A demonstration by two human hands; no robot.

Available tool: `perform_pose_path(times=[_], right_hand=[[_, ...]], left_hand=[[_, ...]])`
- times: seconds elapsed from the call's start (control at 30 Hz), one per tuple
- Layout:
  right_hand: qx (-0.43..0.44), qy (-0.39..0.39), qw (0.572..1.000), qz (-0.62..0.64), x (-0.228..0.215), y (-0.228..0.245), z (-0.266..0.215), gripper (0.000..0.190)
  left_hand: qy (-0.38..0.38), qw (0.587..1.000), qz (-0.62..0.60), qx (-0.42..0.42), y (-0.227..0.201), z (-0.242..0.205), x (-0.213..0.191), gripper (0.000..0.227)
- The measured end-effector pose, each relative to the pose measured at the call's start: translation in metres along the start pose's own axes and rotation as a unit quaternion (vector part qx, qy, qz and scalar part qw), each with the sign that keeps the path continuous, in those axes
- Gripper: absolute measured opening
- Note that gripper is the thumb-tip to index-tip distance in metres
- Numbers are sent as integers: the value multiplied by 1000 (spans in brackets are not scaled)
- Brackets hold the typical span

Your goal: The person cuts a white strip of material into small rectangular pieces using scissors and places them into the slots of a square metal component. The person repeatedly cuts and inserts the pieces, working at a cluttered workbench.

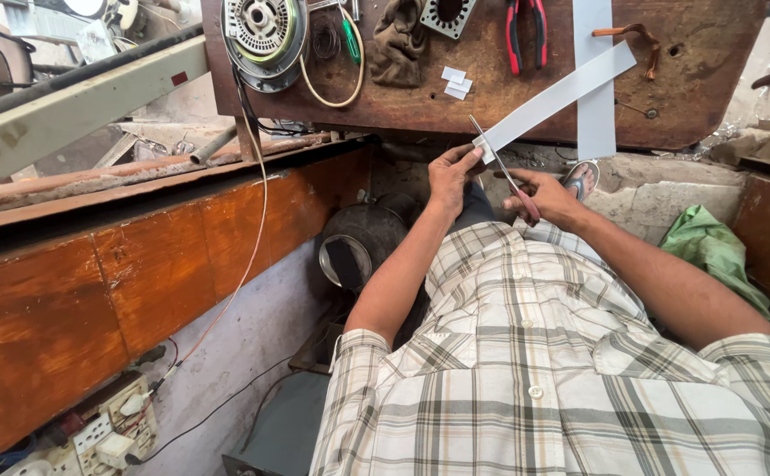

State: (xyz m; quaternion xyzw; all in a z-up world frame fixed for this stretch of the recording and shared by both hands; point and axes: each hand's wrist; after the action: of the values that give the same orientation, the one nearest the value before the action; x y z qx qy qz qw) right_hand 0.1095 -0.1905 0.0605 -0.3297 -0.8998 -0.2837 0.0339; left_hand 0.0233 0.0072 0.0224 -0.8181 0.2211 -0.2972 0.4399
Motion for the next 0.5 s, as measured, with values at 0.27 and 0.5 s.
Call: perform_pose_path(times=[0.27, 0.5], right_hand=[[-71, -16, 995, 71, 10, 7, 0, 82], [-210, -98, 947, 221, -1, 48, 7, 71]], left_hand=[[27, 999, -5, -44, -4, -4, -8, 26], [46, 985, 137, 89, -22, 26, 10, 33]])
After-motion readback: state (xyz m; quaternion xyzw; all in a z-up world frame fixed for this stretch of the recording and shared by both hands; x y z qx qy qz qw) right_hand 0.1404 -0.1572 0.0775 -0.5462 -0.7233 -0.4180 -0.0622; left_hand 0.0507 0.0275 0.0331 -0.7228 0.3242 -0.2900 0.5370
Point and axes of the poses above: each hand's wrist, its own z-axis towards the middle knuckle, its own x-axis out of the palm, y = z × x, and after that the axes turned 14 degrees about x, right-handed
